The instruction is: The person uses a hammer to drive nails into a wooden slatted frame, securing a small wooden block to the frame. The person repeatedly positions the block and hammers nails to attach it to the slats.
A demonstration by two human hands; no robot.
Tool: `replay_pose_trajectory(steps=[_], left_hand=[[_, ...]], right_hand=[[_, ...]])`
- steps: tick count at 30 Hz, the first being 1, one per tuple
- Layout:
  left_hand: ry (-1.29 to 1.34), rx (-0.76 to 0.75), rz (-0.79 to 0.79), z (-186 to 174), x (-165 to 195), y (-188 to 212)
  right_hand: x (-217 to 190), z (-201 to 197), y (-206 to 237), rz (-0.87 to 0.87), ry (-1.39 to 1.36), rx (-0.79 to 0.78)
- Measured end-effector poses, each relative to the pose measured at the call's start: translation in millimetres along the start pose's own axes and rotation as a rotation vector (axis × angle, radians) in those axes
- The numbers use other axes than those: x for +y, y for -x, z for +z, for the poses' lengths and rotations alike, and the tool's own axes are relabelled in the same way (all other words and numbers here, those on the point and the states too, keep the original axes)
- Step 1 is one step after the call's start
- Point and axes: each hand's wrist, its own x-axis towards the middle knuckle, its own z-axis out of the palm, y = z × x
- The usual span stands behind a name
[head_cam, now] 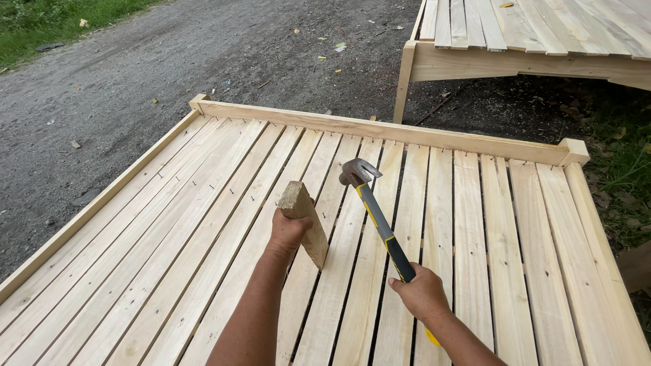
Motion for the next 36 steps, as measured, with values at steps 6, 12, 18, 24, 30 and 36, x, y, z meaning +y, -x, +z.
replay_pose_trajectory(steps=[6,12,18,24,30,36], left_hand=[[-0.029,-0.015,-0.118,7,12,1],[0.023,-0.022,-0.063,12,6,1],[0.063,0.003,-0.022,11,-5,-3],[0.106,-0.008,-0.025,10,-8,-1],[0.05,-0.02,-0.072,15,10,5],[-0.017,-0.03,-0.113,18,28,16]], right_hand=[[23,3,-5,0.211,0.154,-0.156],[39,7,-3,0.23,0.08,-0.186],[15,11,4,0.212,0.006,-0.181],[-29,8,4,0.041,-0.032,-0.105],[-60,24,-14,-0.208,-0.028,0.035],[-46,22,-12,0.119,0.289,-0.263]])
